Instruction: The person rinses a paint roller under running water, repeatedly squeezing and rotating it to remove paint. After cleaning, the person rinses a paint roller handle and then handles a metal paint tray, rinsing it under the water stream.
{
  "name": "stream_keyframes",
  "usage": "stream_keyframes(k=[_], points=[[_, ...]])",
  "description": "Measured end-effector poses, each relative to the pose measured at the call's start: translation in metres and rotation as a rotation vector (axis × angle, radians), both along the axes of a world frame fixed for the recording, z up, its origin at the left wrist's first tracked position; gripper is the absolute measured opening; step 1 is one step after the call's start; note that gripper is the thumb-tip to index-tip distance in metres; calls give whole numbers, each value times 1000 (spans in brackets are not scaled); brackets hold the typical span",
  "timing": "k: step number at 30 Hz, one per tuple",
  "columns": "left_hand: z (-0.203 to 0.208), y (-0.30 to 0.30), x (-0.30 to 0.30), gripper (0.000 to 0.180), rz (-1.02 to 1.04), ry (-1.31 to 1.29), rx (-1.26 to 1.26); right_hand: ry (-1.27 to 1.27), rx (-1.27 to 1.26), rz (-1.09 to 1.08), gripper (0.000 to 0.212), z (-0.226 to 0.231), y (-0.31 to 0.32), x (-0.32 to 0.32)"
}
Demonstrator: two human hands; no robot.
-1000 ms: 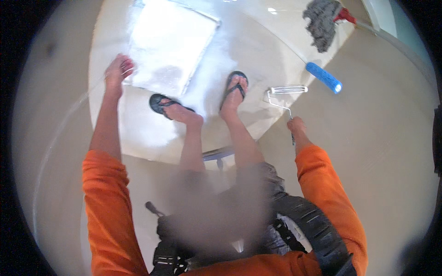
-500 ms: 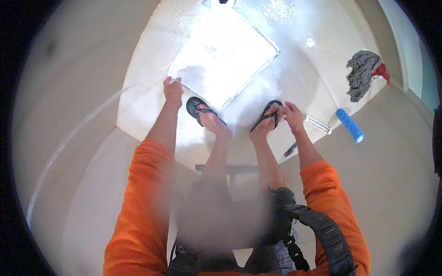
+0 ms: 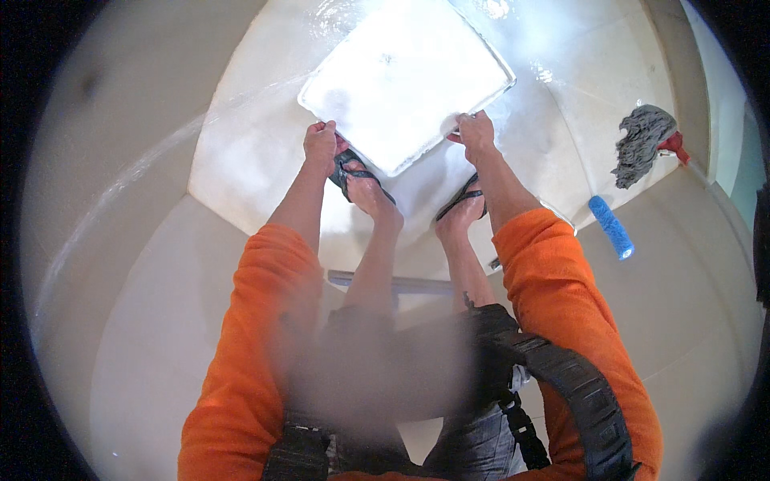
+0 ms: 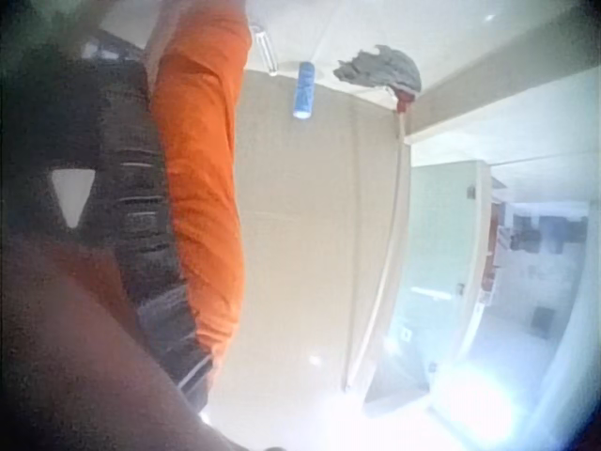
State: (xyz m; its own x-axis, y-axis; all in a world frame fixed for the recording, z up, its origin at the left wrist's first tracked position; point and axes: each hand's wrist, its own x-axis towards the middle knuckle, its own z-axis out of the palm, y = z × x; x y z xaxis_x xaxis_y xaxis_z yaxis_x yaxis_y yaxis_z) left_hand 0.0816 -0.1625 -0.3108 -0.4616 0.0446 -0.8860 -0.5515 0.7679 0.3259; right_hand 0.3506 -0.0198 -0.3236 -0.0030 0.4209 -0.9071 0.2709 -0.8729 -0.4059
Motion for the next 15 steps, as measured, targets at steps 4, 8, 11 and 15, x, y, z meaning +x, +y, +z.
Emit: stream_keyframes(k=[4, 8, 11, 15], points=[[10, 4, -1, 33, -89, 49, -7, -52, -4, 5, 32, 12, 7, -4], [27, 8, 4, 32, -51, -4, -8, -41, -21, 4, 33, 33, 17, -4], [30, 3, -2, 32, -58, -4, 21, -39, -37, 40, 33, 43, 23, -8], [33, 6, 1, 30, -40, -14, 29, -25, -40, 31, 32, 51, 27, -7]])
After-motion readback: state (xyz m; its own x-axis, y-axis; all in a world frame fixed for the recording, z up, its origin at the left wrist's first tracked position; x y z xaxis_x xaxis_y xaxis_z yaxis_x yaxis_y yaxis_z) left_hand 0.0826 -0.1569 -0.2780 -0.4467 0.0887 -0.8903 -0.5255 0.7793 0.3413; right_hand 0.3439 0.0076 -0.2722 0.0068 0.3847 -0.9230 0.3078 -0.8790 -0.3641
